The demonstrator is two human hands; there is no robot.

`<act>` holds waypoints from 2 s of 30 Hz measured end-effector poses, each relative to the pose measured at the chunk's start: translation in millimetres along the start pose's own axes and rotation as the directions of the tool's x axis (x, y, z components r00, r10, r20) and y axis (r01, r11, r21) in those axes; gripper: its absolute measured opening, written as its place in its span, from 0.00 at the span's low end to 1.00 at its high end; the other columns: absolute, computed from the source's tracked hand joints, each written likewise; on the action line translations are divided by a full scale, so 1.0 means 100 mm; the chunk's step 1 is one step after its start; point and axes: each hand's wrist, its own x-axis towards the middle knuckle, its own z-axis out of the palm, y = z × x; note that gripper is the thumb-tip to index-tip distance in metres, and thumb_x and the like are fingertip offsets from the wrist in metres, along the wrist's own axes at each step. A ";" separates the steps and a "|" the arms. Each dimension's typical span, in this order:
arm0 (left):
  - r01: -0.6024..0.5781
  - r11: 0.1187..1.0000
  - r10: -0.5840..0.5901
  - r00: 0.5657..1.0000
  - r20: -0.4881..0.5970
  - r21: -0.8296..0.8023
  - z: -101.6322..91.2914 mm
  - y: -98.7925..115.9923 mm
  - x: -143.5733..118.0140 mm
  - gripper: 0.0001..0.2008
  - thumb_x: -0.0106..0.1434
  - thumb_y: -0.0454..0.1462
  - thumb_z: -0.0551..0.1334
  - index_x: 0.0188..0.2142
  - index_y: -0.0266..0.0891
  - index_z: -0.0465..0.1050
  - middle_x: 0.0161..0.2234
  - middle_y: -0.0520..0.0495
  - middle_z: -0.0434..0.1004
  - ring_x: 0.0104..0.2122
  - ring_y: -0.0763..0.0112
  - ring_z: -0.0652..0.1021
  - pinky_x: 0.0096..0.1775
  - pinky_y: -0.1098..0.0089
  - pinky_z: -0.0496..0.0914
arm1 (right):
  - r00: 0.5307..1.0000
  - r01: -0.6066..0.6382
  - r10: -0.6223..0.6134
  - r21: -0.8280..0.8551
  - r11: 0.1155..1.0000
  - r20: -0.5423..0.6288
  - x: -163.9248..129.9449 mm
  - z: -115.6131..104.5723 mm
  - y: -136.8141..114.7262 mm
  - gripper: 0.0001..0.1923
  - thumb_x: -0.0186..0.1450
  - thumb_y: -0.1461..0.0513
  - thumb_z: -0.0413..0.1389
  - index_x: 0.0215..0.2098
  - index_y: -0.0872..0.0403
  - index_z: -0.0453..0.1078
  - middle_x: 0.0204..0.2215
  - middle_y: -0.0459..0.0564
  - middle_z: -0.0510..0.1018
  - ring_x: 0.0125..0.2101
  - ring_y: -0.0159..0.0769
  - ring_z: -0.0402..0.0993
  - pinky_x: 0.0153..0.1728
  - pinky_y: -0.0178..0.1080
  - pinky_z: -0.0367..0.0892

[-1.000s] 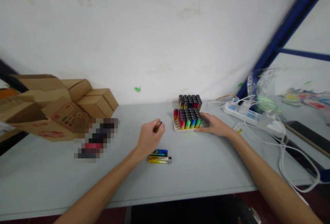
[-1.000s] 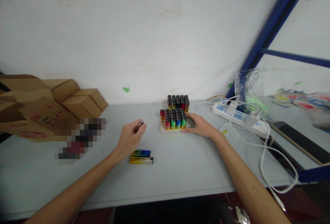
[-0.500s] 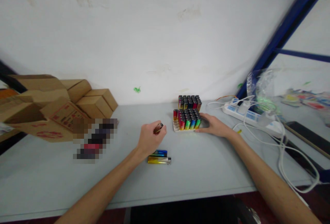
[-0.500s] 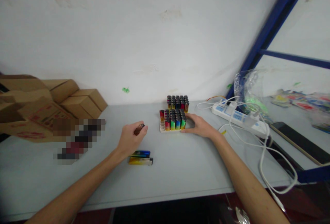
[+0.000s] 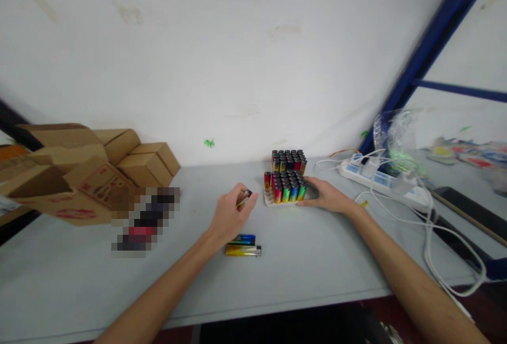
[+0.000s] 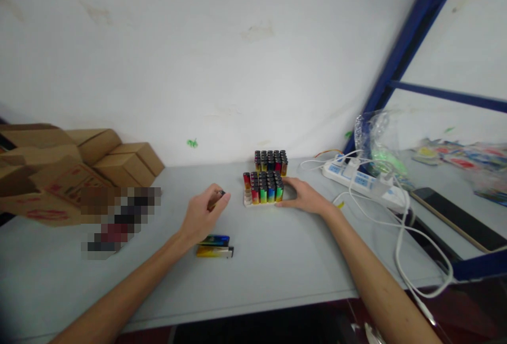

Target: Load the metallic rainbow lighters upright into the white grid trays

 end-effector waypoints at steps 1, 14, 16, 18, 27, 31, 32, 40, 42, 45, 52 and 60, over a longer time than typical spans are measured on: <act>0.007 0.999 -0.006 1.000 0.012 -0.035 0.00 0.00 0.01 0.11 0.67 0.46 0.56 0.35 0.41 0.64 0.20 0.60 0.59 0.21 0.76 0.62 0.29 0.72 0.57 | 1.000 0.002 -0.002 0.008 1.000 0.003 0.00 0.00 -0.01 0.38 0.55 0.49 0.68 0.60 0.54 0.67 0.57 0.58 0.75 0.55 0.53 0.73 0.59 0.55 0.66; 0.041 0.905 -0.007 0.997 0.082 -0.423 0.08 -0.15 0.40 0.15 0.58 0.46 0.68 0.39 0.37 0.78 0.41 0.43 0.78 0.41 0.65 0.78 0.43 0.65 0.76 | 1.000 0.029 -0.029 0.031 0.999 -0.004 0.01 0.01 0.01 0.39 0.55 0.49 0.68 0.60 0.54 0.67 0.57 0.59 0.75 0.55 0.52 0.73 0.58 0.55 0.67; 0.021 0.917 0.010 0.997 0.074 -0.397 0.10 -0.15 0.46 0.16 0.58 0.46 0.68 0.39 0.36 0.79 0.39 0.43 0.80 0.39 0.65 0.79 0.44 0.63 0.77 | 0.999 0.035 -0.035 0.026 0.999 -0.004 0.02 0.01 0.01 0.39 0.55 0.48 0.68 0.61 0.54 0.66 0.57 0.58 0.75 0.55 0.52 0.74 0.58 0.55 0.67; -0.018 0.932 0.037 0.998 0.046 -0.363 0.15 -0.15 0.52 0.16 0.58 0.46 0.68 0.39 0.36 0.80 0.38 0.43 0.82 0.38 0.64 0.80 0.45 0.62 0.77 | 0.999 0.032 -0.032 0.017 0.999 -0.007 0.02 0.02 0.02 0.40 0.55 0.48 0.68 0.61 0.53 0.66 0.57 0.58 0.75 0.55 0.52 0.74 0.58 0.55 0.67; -0.113 0.963 0.136 0.988 0.077 -0.246 0.24 -0.18 0.63 0.16 0.59 0.46 0.68 0.41 0.36 0.80 0.39 0.42 0.83 0.37 0.62 0.82 0.47 0.57 0.78 | 0.999 0.045 -0.045 -0.001 0.999 0.020 0.02 0.00 -0.01 0.40 0.56 0.47 0.67 0.61 0.55 0.65 0.57 0.60 0.74 0.55 0.52 0.73 0.58 0.54 0.66; -0.123 0.961 0.174 0.965 0.195 -0.249 0.15 -0.15 0.70 0.16 0.62 0.45 0.66 0.44 0.38 0.78 0.37 0.44 0.83 0.39 0.62 0.82 0.46 0.59 0.78 | 0.999 0.038 -0.038 0.017 0.999 0.006 0.02 -0.01 -0.04 0.39 0.56 0.48 0.67 0.61 0.54 0.66 0.56 0.58 0.75 0.54 0.52 0.74 0.57 0.53 0.68; -0.126 0.961 0.180 0.961 0.212 -0.246 0.14 -0.14 0.71 0.16 0.62 0.45 0.65 0.44 0.38 0.77 0.37 0.45 0.83 0.39 0.62 0.82 0.46 0.60 0.78 | 0.999 0.035 -0.035 0.022 0.999 0.002 0.02 -0.01 -0.04 0.39 0.55 0.49 0.68 0.61 0.54 0.66 0.56 0.58 0.76 0.54 0.52 0.74 0.57 0.53 0.68; -0.184 0.976 0.210 0.941 0.267 -0.120 0.18 -0.10 0.72 0.12 0.65 0.43 0.61 0.45 0.39 0.74 0.37 0.44 0.83 0.38 0.62 0.82 0.46 0.59 0.77 | 0.998 0.059 -0.059 0.008 0.998 0.006 0.03 -0.01 -0.06 0.38 0.56 0.50 0.67 0.61 0.55 0.66 0.56 0.59 0.76 0.54 0.51 0.74 0.57 0.52 0.68; -0.144 0.980 0.175 0.950 0.260 -0.134 0.20 -0.12 0.70 0.12 0.64 0.43 0.62 0.45 0.40 0.73 0.36 0.45 0.83 0.37 0.62 0.83 0.43 0.61 0.78 | 0.998 0.058 -0.058 -0.001 0.998 0.014 0.03 -0.02 -0.06 0.38 0.57 0.50 0.67 0.61 0.56 0.66 0.56 0.59 0.75 0.54 0.52 0.74 0.57 0.52 0.68; -0.131 0.979 0.165 0.959 0.232 -0.155 0.24 -0.15 0.67 0.14 0.64 0.42 0.62 0.48 0.42 0.68 0.35 0.47 0.82 0.36 0.64 0.83 0.42 0.62 0.78 | 0.999 0.051 -0.051 0.002 0.999 0.012 0.03 -0.02 -0.06 0.39 0.56 0.50 0.67 0.61 0.56 0.66 0.56 0.59 0.76 0.53 0.52 0.75 0.57 0.52 0.69; -0.126 0.979 0.146 0.982 0.118 -0.160 0.33 -0.22 0.60 0.12 0.63 0.45 0.64 0.42 0.42 0.67 0.35 0.48 0.82 0.35 0.66 0.82 0.41 0.63 0.78 | 0.999 0.053 -0.053 0.007 0.999 0.010 0.02 -0.01 -0.05 0.39 0.57 0.49 0.67 0.61 0.55 0.66 0.57 0.59 0.75 0.54 0.52 0.74 0.57 0.53 0.68; -0.098 0.995 0.081 0.931 0.357 0.030 -0.23 -0.17 0.23 0.12 0.63 0.47 0.64 0.36 0.41 0.78 0.36 0.49 0.82 0.32 0.69 0.79 0.39 0.69 0.74 | 1.000 0.018 -0.018 -0.002 1.000 0.002 0.02 0.00 0.00 0.40 0.55 0.48 0.67 0.62 0.54 0.65 0.57 0.58 0.74 0.55 0.53 0.73 0.58 0.54 0.67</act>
